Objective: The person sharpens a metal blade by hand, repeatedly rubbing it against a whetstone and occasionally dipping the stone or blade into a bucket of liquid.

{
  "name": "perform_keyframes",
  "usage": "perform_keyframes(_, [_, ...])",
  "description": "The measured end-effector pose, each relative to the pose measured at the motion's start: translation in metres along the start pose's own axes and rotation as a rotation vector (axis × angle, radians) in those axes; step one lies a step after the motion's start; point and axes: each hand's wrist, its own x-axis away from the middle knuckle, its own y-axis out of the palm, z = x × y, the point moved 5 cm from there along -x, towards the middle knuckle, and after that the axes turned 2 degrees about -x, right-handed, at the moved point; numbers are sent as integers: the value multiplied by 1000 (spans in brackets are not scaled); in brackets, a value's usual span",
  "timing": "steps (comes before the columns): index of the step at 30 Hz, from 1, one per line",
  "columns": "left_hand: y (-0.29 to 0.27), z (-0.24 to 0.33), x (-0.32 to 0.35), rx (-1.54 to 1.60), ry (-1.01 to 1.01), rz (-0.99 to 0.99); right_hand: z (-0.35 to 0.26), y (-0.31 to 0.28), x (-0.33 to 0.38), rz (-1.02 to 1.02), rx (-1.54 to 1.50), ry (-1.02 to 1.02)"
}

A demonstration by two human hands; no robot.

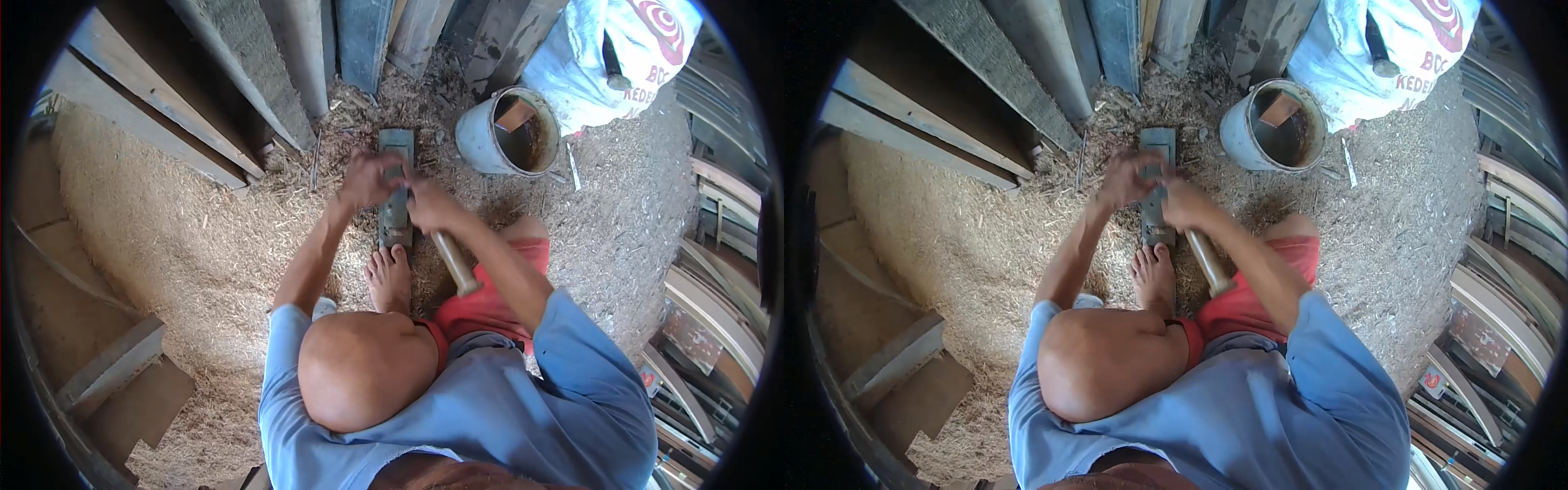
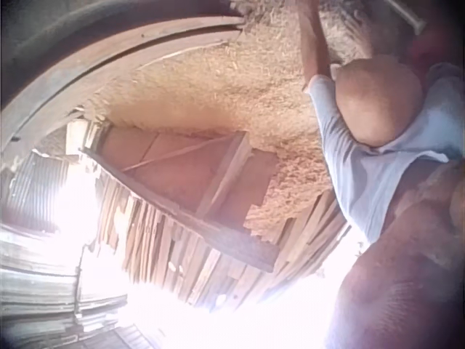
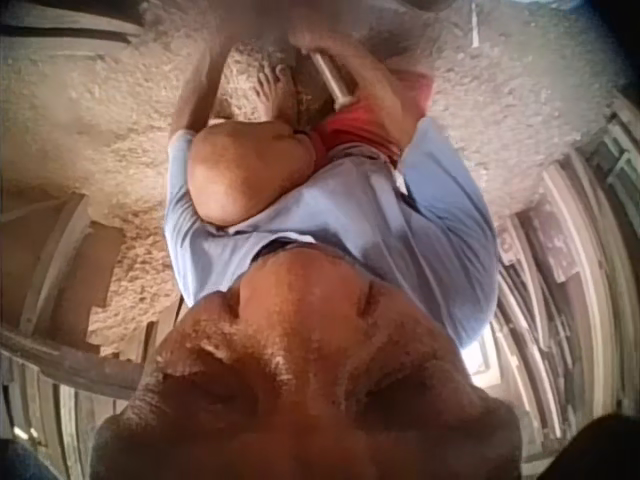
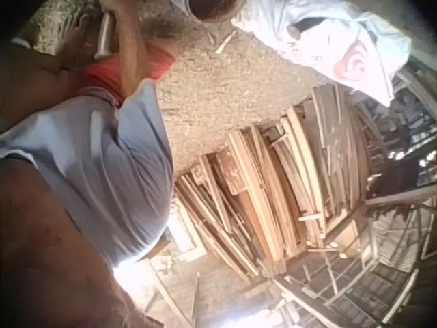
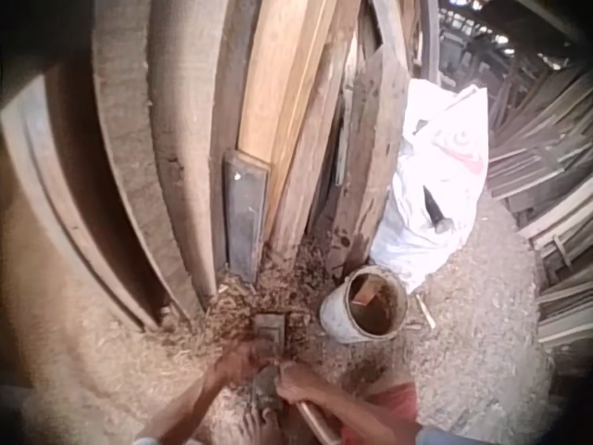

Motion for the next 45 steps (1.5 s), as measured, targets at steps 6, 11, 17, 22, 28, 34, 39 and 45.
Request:
perform_keyframes(6, [35, 25, 61, 32, 60, 13, 38, 75, 44, 210, 203, -26])
perform_keyframes(11, [-8, -18, -23, -127, 3, -80, 7, 1, -32, 169, 190, -85])
perform_keyframes(17, [18, 19, 33, 45, 39, 32, 25, 30, 15, 52, 88, -140])
perform_keyframes(22, [36, 28, 56, -72, 145, 92, 27, 61, 41, 173, 165, 10])
perform_keyframes(28, [-13, -26, -36, -55, -95, -141, -5, -22, -44, 11, 64, -57])
perform_keyframes(34, [48, 17, 65, -4, 94, 111, 47, 65, 33, 290, 236, -252])
perform_keyframes(39, [12, -1, 5, -124, 134, 44, 18, 28, -3, 229, 167, -54])
perform_keyframes(45, [-5, -14, -15, 28, -78, -73, -14, -17, -16, -88, -52, 32])
